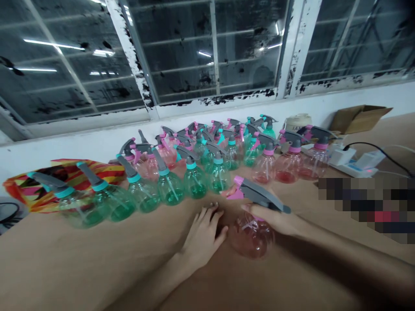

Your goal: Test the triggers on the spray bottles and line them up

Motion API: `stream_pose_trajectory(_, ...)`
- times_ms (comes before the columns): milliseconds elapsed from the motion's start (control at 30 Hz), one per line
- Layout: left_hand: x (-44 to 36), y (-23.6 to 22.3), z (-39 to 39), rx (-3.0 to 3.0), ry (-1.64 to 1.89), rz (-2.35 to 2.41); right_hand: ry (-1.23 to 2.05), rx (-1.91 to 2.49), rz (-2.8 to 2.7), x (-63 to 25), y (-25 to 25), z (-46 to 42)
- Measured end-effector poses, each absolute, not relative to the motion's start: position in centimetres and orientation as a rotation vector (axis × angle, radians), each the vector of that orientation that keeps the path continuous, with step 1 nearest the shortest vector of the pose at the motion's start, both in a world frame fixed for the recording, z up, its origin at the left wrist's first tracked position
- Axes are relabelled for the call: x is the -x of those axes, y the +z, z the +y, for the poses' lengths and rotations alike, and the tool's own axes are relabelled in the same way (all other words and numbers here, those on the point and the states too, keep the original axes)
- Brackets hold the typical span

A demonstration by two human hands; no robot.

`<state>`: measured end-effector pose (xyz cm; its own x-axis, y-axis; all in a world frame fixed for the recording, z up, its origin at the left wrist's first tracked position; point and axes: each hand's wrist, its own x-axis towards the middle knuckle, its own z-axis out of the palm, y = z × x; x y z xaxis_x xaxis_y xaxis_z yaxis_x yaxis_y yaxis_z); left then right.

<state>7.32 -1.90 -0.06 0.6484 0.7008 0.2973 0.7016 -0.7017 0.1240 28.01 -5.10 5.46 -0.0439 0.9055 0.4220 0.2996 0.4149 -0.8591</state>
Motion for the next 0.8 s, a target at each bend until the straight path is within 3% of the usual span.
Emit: stream_pose_trajectory(800,-6.9,0.2,-1.9,2.928,-0.452,-1.200,0.908,0.810,-1.710,-26.7,7.0,-2.6)
